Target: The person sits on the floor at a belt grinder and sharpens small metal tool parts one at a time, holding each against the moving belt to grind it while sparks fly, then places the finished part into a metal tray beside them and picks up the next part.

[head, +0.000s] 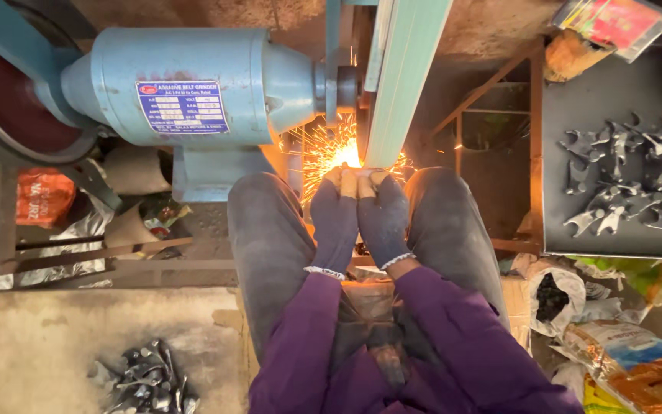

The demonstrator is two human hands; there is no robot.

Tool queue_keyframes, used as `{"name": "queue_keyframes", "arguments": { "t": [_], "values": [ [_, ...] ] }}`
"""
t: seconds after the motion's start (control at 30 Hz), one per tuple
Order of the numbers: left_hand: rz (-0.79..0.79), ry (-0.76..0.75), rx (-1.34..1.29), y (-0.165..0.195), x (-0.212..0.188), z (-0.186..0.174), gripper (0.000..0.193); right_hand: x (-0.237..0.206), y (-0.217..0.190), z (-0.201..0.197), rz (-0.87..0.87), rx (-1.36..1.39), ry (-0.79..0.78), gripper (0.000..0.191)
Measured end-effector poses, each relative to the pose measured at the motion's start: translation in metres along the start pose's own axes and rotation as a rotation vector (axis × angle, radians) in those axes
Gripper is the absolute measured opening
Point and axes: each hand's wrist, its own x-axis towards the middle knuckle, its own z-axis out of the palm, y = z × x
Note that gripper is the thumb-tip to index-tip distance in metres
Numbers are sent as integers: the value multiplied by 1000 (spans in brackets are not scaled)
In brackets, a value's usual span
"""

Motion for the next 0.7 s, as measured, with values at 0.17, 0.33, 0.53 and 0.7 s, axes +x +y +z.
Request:
{"name": "queue_keyframes", "arguments": {
  "t": [0.17, 0.33, 0.53, 0.7],
  "values": [
    [-28, 0, -60, -11, 2, -3, 31, 3, 12, 3, -70, -32, -68, 16],
    [-286, -86, -467, -29, -2, 7, 29, 22, 13, -27, -103, -57, -202, 15],
    [-283, -103, -110, -33, -2, -3, 31, 34, 15, -76, -259, 118, -570, 29],
    [20, -177, -228, -17, -22, 19, 26, 25, 36, -86, 400, 243, -652, 26]
  ]
}}
